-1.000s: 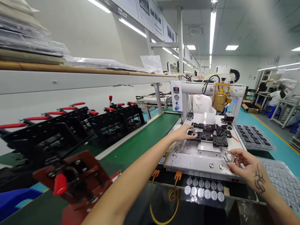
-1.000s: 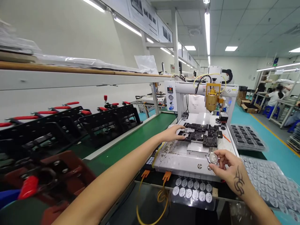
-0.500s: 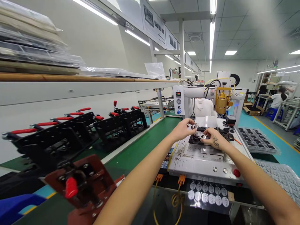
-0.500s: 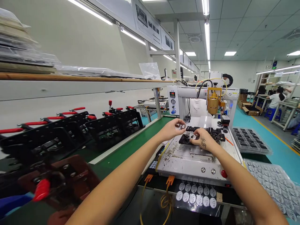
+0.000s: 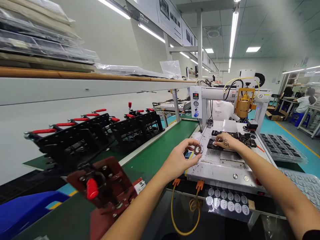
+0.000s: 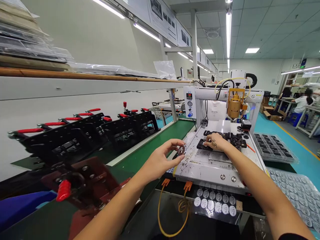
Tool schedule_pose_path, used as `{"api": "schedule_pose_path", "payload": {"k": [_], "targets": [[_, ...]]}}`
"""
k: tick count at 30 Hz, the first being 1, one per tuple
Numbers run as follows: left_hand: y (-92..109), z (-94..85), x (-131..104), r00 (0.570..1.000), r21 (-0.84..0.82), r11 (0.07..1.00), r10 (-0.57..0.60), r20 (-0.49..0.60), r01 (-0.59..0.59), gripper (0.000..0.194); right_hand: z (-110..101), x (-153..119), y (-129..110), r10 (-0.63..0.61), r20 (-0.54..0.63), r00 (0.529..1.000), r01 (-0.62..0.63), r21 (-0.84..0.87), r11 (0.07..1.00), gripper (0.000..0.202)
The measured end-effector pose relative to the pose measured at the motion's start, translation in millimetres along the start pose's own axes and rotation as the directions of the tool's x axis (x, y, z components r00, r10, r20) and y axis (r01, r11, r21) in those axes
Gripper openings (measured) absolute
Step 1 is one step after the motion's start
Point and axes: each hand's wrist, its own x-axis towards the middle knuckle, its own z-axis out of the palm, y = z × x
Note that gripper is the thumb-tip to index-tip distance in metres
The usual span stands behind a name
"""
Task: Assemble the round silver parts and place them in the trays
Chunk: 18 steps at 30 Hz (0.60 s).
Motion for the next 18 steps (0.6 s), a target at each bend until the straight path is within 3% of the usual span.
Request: {"api": "schedule_pose_path", "payload": {"k": [3,5,8,9,10,11,13,15,18], "targets": [[7.6,11.7,-7.1,0.999,-0.093,0.995,-0.036,0.009,0.037,0.036,-4.9,-8.4,-8.5,0.015,-0.081,0.997,-0.017,-0.026,1.0,0.019],[11.1,21.7,-17.6,0.998,-0.146,0.987,-0.058,0.007,0.059,0.036,-15.5,-31.7,-8.9,0.025,-0.175,0.984,-0.031,-0.031,0.999,0.024],[9.1,33.1,-48.5,0.991,-0.152,0.98,-0.133,-0.026,0.127,0.035,-34.4,-101.4,6.0,0.063,-0.349,0.935,-0.076,-0.023,0.997,0.035],[6.1,35.4,-61.5,0.985,-0.14,0.977,-0.167,-0.035,0.161,0.035,-37.9,-131.7,14.1,0.085,-0.421,0.903,-0.1,-0.015,0.995,0.036],[1.9,37.1,-74.6,0.979,-0.124,0.973,-0.202,-0.041,0.195,0.036,-38.5,-163.5,22.8,0.108,-0.533,0.839,-0.124,0.006,0.992,0.033],[-3.2,38.5,-87.0,0.971,-0.107,0.968,-0.234,-0.041,0.228,0.037,-35.6,-195.1,31.6,0.14,-0.622,0.77,-0.162,0.022,0.987,0.029],[-14.6,41.8,-107.5,0.959,-0.078,0.957,-0.282,-0.033,0.279,0.04,-20.5,-250.9,47.7,0.226,-0.676,0.701,-0.275,0.036,0.961,0.028],[-24.6,46.6,-120.7,0.95,-0.075,0.948,-0.313,-0.021,0.31,0.046,0.9,-289.3,60.4,0.297,-0.664,0.687,-0.364,0.04,0.931,0.036],[-31.5,55.5,-128.8,0.943,-0.079,0.94,-0.332,0.0,0.331,0.049,21.9,-308.8,71.1,0.37,-0.623,0.689,-0.425,0.066,0.903,0.043]]}}
